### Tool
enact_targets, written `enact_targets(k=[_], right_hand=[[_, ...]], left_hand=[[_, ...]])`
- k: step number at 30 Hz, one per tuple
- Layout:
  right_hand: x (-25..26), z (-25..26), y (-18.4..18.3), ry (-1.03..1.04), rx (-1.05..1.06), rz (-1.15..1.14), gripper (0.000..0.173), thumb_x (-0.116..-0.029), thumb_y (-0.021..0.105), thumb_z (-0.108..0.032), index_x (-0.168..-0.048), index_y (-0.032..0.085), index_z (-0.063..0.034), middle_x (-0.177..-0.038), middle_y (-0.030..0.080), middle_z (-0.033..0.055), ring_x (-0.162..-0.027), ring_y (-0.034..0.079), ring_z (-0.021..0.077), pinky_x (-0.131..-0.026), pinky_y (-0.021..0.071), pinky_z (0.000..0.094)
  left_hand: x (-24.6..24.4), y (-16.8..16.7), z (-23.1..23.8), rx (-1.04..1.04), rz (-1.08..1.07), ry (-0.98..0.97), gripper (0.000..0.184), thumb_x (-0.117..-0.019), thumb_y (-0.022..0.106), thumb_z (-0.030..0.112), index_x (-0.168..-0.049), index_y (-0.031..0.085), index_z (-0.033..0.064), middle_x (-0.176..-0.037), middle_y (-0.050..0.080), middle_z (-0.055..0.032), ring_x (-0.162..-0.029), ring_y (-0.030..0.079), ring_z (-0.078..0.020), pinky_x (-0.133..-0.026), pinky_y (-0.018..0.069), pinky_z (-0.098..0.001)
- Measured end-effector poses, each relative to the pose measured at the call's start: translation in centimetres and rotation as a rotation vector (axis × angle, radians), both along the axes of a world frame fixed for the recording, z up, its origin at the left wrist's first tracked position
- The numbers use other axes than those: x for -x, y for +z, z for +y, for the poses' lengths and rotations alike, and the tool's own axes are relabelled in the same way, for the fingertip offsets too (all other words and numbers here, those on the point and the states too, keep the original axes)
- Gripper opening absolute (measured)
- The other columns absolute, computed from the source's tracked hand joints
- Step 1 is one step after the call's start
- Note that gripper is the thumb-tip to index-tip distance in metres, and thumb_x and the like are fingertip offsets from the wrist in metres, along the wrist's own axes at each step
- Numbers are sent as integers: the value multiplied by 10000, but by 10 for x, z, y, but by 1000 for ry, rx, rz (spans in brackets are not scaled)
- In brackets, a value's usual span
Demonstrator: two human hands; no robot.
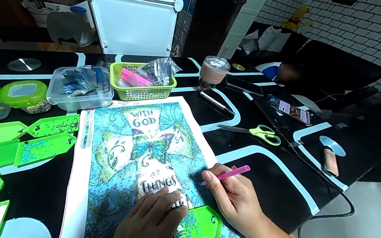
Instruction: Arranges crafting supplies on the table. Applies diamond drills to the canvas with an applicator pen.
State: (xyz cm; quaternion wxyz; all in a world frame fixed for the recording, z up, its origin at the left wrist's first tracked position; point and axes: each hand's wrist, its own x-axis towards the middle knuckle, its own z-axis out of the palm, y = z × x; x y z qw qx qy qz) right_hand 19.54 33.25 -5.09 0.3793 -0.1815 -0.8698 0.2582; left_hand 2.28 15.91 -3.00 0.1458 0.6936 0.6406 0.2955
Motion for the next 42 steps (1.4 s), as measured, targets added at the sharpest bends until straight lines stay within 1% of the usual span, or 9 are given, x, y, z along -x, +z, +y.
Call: enact_targets(k=[4,7,10,15,25,27,31,34,42], right_hand=[[-3,5,6,29,186,-26,322,-1092,508,-272,-903,665,-63,-749,630,-27,-663,579,-30,-607,482,118],[-7,1,9,68,366,90,274,-1085,518,-229,-921,680,-81,-788,677,-48,-684,625,-27,-611,522,127],[-11,-19,12,153,448,135,272,-1095,504,-233,-909,647,-95,-781,670,-51,-702,629,-42,-625,526,131],[-12,-36,10,249,349,52,305,-1088,519,-197,-873,608,0,-729,616,77,-699,621,45,-656,517,176],[-10,-35,8,269,286,26,312,-1086,516,-184,-855,607,6,-723,606,91,-686,604,65,-647,494,174],[-11,-34,9,264,354,46,306,-1090,514,-194,-876,612,1,-733,618,66,-695,615,33,-655,511,164],[-4,-20,15,158,576,149,259,-1087,514,-224,-902,660,-116,-777,676,-82,-665,599,-64,-595,495,113],[5,-1,15,59,567,179,268,-1072,524,-197,-876,685,-111,-769,690,-63,-621,600,-32,-549,488,120],[11,5,2,54,381,141,279,-1074,517,-194,-858,664,-96,-724,643,-69,-631,591,-43,-573,488,110]], left_hand=[[1,0,-1,1,-7,-4,403,-932,715,408,-1217,730,123,-1351,681,-121,-1313,600,-342,-1084,475,-480],[0,1,1,2,-19,-1,393,-923,729,384,-1205,736,110,-1344,685,-125,-1309,604,-349,-1084,475,-495],[-1,1,1,-6,-17,13,392,-911,743,386,-1196,740,117,-1329,693,-120,-1306,607,-336,-1089,473,-478],[-1,-2,0,-24,-10,14,378,-921,728,390,-1186,738,121,-1321,695,-125,-1305,607,-330,-1085,475,-466],[-2,-4,0,-41,-9,30,358,-909,738,377,-1170,746,132,-1321,698,-101,-1303,610,-316,-1073,485,-462],[-2,-3,1,-33,-15,27,366,-912,738,386,-1177,746,133,-1322,698,-104,-1303,610,-314,-1079,481,-461],[-1,-1,1,-20,-14,15,392,-911,742,392,-1193,740,120,-1327,693,-121,-1303,608,-333,-1085,475,-474],[-2,0,1,-6,-18,10,396,-911,742,394,-1196,738,119,-1335,689,-122,-1308,604,-334,-1086,473,-475],[-2,-1,1,-12,-18,15,392,-910,744,387,-1194,735,116,-1329,691,-123,-1308,605,-333,-1090,473,-477]])
